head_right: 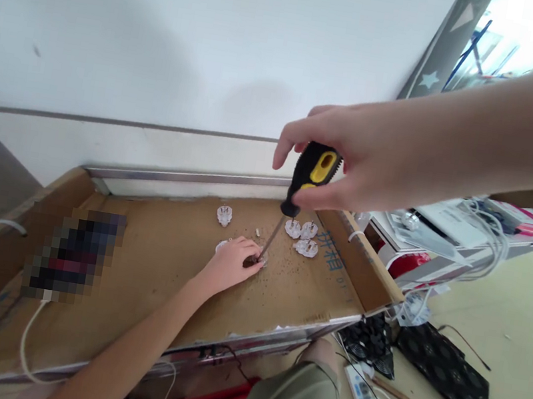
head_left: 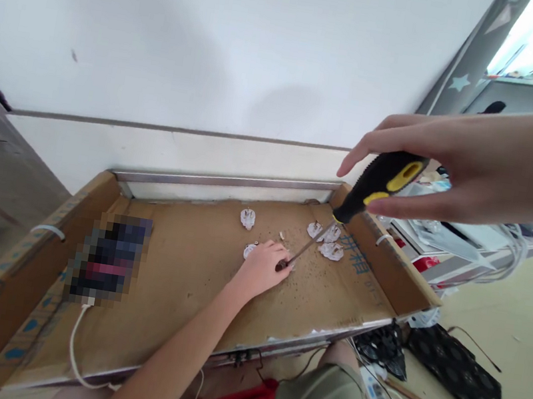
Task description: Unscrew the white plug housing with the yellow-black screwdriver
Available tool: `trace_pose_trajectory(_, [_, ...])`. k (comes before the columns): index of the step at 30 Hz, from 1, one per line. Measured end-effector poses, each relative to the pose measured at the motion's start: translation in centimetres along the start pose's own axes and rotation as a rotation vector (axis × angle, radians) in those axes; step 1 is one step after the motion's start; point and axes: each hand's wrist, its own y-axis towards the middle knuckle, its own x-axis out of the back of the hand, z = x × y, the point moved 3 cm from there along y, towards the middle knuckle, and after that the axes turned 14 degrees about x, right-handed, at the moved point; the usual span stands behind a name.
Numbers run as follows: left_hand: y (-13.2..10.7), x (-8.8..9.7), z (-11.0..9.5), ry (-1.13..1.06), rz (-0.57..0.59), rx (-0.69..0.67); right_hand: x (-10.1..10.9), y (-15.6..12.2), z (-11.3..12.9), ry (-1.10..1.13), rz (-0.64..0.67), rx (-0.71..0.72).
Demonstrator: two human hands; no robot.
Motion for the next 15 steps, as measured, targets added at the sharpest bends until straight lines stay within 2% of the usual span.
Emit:
trace_pose_trajectory(7, [0.0, 0.0, -0.1, 0.004, 0.008, 0.014, 0.4, 1.1, 0.9, -0.006, -0.016, 0.015])
trace_pose_trajectory(11, [0.0, -0.1, 0.0, 0.023, -0.008, 0.013, 0.3, 1.3, 1.2, -0.038, -0.07, 0.12])
trace_pose_trajectory(15, [0.1, -0.2, 0.0, 0.023, -0.011, 0.002, 0.1, 1.2, 1.2, -0.064, -0.106, 0.143])
